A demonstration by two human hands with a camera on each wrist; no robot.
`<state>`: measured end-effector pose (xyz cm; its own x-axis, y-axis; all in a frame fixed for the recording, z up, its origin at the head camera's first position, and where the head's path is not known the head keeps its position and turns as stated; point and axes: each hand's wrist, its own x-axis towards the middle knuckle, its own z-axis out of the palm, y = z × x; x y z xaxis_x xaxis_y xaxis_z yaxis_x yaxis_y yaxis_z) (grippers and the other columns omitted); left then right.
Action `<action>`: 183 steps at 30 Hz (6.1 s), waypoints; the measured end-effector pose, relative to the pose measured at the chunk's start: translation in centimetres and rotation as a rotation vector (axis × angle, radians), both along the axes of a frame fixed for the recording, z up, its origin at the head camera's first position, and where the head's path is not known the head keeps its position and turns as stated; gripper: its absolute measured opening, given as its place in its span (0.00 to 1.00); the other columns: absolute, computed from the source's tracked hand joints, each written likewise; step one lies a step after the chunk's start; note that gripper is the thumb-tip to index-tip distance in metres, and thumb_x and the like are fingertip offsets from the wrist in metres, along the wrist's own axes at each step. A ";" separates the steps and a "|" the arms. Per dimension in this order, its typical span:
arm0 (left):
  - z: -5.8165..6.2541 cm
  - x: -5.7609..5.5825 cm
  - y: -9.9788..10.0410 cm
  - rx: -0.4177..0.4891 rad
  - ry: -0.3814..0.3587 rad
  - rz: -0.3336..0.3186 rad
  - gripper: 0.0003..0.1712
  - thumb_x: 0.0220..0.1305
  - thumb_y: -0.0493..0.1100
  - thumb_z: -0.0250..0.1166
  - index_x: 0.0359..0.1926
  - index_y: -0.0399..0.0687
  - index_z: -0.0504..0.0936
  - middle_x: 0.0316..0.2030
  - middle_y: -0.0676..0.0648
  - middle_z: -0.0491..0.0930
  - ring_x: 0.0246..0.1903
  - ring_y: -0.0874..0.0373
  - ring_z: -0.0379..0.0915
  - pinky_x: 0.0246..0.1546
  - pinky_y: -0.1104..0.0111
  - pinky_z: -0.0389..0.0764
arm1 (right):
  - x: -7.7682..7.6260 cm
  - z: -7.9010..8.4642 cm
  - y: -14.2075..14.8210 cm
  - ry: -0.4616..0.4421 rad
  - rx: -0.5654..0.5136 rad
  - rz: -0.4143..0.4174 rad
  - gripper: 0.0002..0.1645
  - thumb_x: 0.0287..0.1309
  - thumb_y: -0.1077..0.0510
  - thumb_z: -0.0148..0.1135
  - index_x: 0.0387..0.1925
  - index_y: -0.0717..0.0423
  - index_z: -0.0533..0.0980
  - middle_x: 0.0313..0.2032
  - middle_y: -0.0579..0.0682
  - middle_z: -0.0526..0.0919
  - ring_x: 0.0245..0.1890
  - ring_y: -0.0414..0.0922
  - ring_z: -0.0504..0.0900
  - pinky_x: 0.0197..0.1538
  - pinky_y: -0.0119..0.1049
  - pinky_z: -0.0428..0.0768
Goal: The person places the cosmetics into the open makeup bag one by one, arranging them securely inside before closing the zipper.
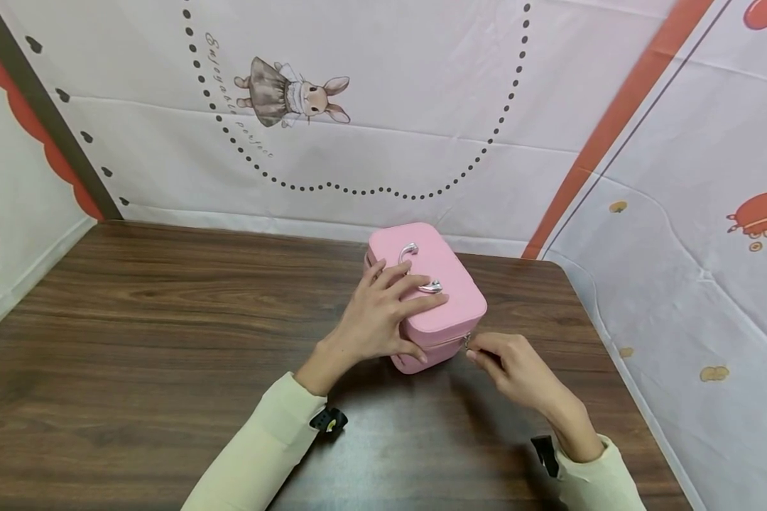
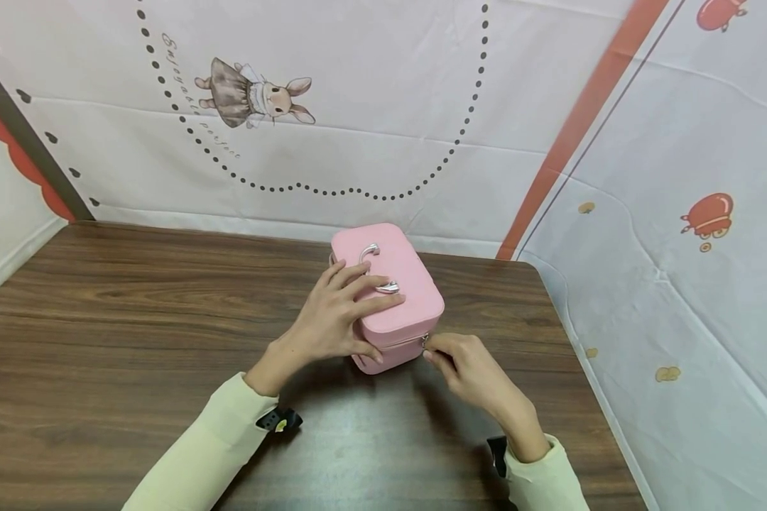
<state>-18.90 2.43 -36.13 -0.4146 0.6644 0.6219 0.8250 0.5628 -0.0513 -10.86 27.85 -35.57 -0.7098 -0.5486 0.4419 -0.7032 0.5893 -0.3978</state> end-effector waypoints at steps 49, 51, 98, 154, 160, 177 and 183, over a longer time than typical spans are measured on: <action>-0.2 1.3 1.2 0.028 0.002 0.069 0.53 0.26 0.79 0.69 0.60 0.70 0.75 0.58 0.52 0.71 0.62 0.46 0.59 0.61 0.44 0.54 | 0.0 -0.3 -0.3 -0.012 -0.032 0.064 0.16 0.57 0.69 0.62 0.28 0.43 0.73 0.22 0.34 0.67 0.22 0.31 0.66 0.26 0.20 0.64; -0.2 1.3 1.2 0.033 -0.002 0.069 0.53 0.26 0.79 0.69 0.60 0.70 0.75 0.58 0.53 0.71 0.62 0.46 0.59 0.61 0.44 0.54 | 0.0 -0.3 -0.4 -0.008 -0.030 0.065 0.16 0.56 0.70 0.62 0.28 0.43 0.73 0.22 0.34 0.67 0.22 0.31 0.66 0.26 0.20 0.64; -0.1 2.5 2.3 -0.049 0.018 0.130 0.56 0.32 0.79 0.67 0.66 0.65 0.69 0.59 0.49 0.69 0.62 0.42 0.56 0.59 0.41 0.54 | 0.4 0.0 -0.2 -0.060 0.000 0.086 0.15 0.58 0.68 0.62 0.31 0.42 0.74 0.23 0.35 0.70 0.22 0.30 0.67 0.26 0.22 0.67; -1.2 2.1 3.0 0.214 0.027 0.212 0.41 0.33 0.66 0.76 0.56 0.80 0.77 0.55 0.54 0.73 0.67 0.46 0.54 0.56 0.30 0.30 | 0.5 0.7 0.6 -0.066 0.009 0.090 0.17 0.56 0.69 0.63 0.26 0.42 0.72 0.19 0.33 0.65 0.19 0.29 0.64 0.24 0.19 0.63; -1.4 2.5 3.5 0.234 0.016 0.246 0.40 0.33 0.66 0.76 0.56 0.80 0.77 0.56 0.54 0.73 0.67 0.46 0.54 0.55 0.28 0.32 | 0.6 0.6 0.7 -0.061 0.002 0.081 0.17 0.56 0.69 0.63 0.26 0.42 0.72 0.20 0.33 0.66 0.19 0.29 0.65 0.24 0.19 0.64; -1.5 2.5 3.7 0.194 0.040 0.281 0.47 0.34 0.72 0.73 0.62 0.81 0.71 0.59 0.52 0.70 0.68 0.46 0.51 0.53 0.26 0.35 | 0.6 0.8 0.5 -0.048 0.043 0.065 0.16 0.57 0.69 0.62 0.27 0.43 0.72 0.21 0.33 0.66 0.20 0.30 0.65 0.25 0.22 0.65; -0.9 2.2 2.8 0.087 0.013 0.270 0.52 0.38 0.77 0.66 0.68 0.79 0.62 0.62 0.48 0.66 0.68 0.46 0.51 0.53 0.26 0.39 | 0.6 0.9 0.8 -0.063 0.057 0.068 0.17 0.56 0.69 0.63 0.27 0.43 0.71 0.21 0.33 0.65 0.20 0.29 0.64 0.24 0.24 0.66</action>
